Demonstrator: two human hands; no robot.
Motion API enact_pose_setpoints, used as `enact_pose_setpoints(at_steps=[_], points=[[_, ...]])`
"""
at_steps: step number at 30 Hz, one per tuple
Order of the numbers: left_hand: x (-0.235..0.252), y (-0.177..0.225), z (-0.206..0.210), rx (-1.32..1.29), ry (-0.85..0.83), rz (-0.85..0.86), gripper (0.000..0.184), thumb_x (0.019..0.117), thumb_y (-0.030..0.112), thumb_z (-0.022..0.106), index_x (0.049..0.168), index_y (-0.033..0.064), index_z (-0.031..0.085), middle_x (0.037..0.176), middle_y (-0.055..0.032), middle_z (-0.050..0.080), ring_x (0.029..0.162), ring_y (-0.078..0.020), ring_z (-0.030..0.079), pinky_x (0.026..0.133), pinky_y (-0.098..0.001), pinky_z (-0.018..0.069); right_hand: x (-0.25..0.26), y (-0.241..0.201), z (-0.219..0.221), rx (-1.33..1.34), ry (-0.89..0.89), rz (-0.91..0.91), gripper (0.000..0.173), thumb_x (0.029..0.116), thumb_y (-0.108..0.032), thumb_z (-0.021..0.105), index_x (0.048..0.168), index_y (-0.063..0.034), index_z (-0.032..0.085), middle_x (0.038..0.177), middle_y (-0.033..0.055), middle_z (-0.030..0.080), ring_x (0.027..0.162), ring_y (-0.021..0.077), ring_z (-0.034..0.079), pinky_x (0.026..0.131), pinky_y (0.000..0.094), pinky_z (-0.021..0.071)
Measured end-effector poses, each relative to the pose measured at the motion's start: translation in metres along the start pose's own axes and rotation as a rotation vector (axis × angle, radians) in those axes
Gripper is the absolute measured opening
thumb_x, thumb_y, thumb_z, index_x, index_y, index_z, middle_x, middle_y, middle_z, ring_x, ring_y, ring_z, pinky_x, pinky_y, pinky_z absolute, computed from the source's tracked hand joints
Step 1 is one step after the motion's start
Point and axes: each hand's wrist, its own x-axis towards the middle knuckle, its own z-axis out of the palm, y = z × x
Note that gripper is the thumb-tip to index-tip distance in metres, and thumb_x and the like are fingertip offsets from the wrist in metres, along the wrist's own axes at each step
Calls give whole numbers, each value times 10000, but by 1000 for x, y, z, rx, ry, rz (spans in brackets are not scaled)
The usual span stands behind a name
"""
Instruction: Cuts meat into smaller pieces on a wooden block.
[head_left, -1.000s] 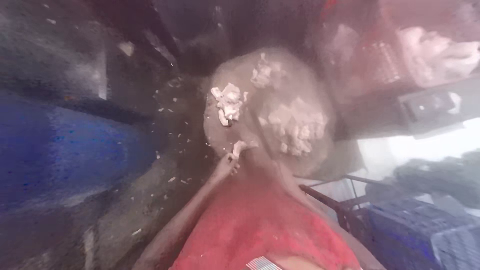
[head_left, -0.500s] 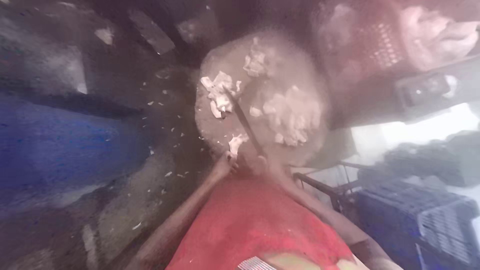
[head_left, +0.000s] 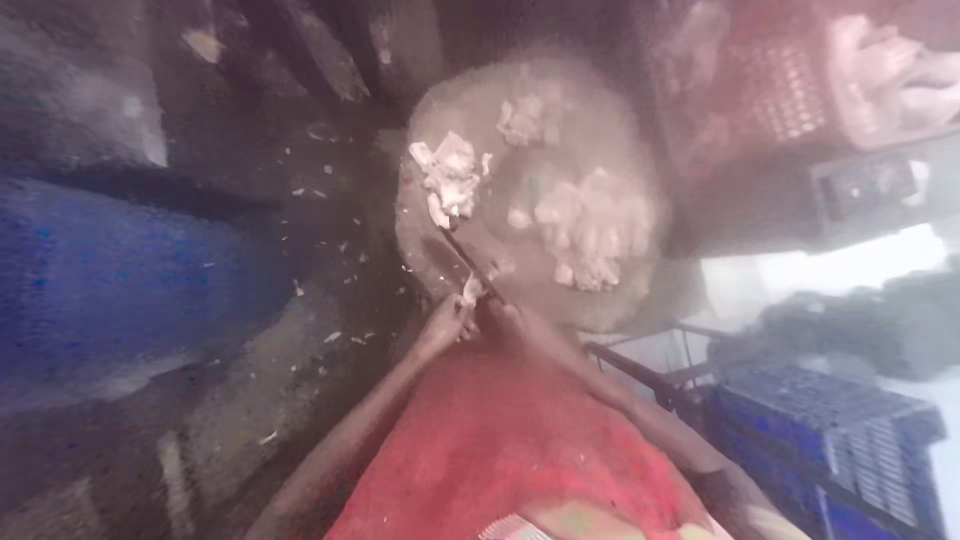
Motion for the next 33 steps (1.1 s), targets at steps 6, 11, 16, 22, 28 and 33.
enact_pose_setpoints(at_steps=[6,11,16,22,28,33], points=[[0,-9,-7,107,65,58,340,1078,354,509,1240,62,573,872,-62,722,663,-152,683,652,-348,596,-29,-25,-7,91,14,-239,671,1060,-569,323,1298,-10,607,1006,133,693,920,215,678,869,438,569],[-3,2,-18,145,25,42,355,1047,376,540,1218,70,596,839,-73,669,647,-169,641,629,-366,572,0,15,-6,-84,-143,38,606,1085,-553,305,1328,-79,594,1161,170,679,1072,299,674,959,536,535],[-4,24,-42,473,42,255,561,969,540,636,1310,94,635,1198,-133,691,1126,-257,664,1012,-508,527,-34,23,-28,-65,112,81,629,1054,-580,403,1369,-66,581,1115,176,701,1039,308,688,945,534,543],[47,100,1,707,228,434,778,860,366,815,1519,138,469,1613,-178,349,1402,-446,430,1053,-624,469,-50,89,-34,145,344,200,527,1034,-510,511,1240,-42,639,954,119,703,861,229,691,817,481,581],[71,149,22,902,163,407,424,979,272,644,1382,146,602,1448,-186,531,1305,-411,525,1028,-591,488,-78,170,8,215,406,256,541,1029,-472,547,1387,-68,584,1084,164,728,972,271,719,919,516,571],[106,151,-11,890,339,403,426,972,200,644,1379,86,594,1482,-210,507,1331,-385,535,1080,-554,477,-86,174,24,336,449,266,447,1028,-364,596,1299,-10,632,1050,172,734,952,263,721,918,481,572]])
